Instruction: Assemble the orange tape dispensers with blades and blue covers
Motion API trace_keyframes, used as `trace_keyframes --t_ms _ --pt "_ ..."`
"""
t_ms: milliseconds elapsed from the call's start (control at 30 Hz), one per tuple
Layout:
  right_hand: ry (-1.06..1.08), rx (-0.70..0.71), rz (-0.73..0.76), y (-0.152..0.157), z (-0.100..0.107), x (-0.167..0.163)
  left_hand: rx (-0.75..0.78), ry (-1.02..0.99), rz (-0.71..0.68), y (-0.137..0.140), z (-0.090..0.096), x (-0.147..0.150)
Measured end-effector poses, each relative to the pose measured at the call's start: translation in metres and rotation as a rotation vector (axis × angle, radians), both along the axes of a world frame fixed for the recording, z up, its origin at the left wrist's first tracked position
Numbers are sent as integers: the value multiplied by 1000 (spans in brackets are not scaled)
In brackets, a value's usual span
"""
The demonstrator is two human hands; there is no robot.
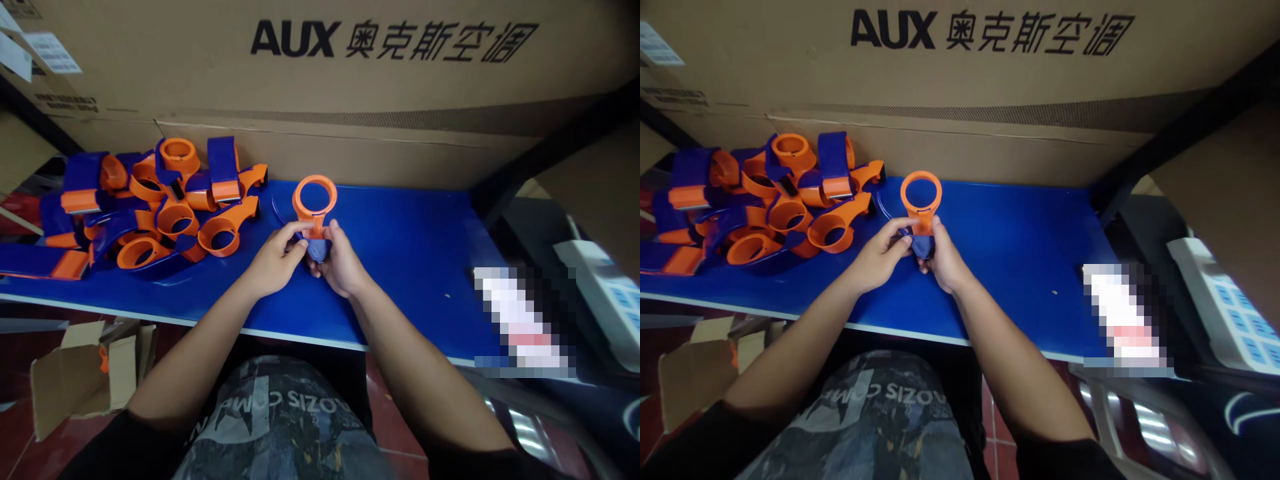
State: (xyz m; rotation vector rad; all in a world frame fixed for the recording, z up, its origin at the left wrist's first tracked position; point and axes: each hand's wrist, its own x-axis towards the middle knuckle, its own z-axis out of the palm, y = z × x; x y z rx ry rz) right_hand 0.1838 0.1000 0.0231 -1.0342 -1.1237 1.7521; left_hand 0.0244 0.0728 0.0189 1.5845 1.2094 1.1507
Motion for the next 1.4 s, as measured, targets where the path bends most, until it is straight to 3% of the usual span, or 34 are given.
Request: trace_keyframes --t_ms 167,433,567,733,1000,1400 --pt "86 -70 168 1 12 9 -46 -103 -45 4 -3 -4" --pt "1 -41 76 0 3 6 -61 -79 -33 2 5 -3" --pt "55 -46 35 -1 4 3 -4 -77 98 5 4 1" --pt "224 -196 71 3 12 5 -12 -182 298 6 0 13" --pt "262 -213 77 6 15 8 -126 -536 277 1 -9 28" --pt "264 -236 142 7 6 10 -230 -641 205 3 -12 25"
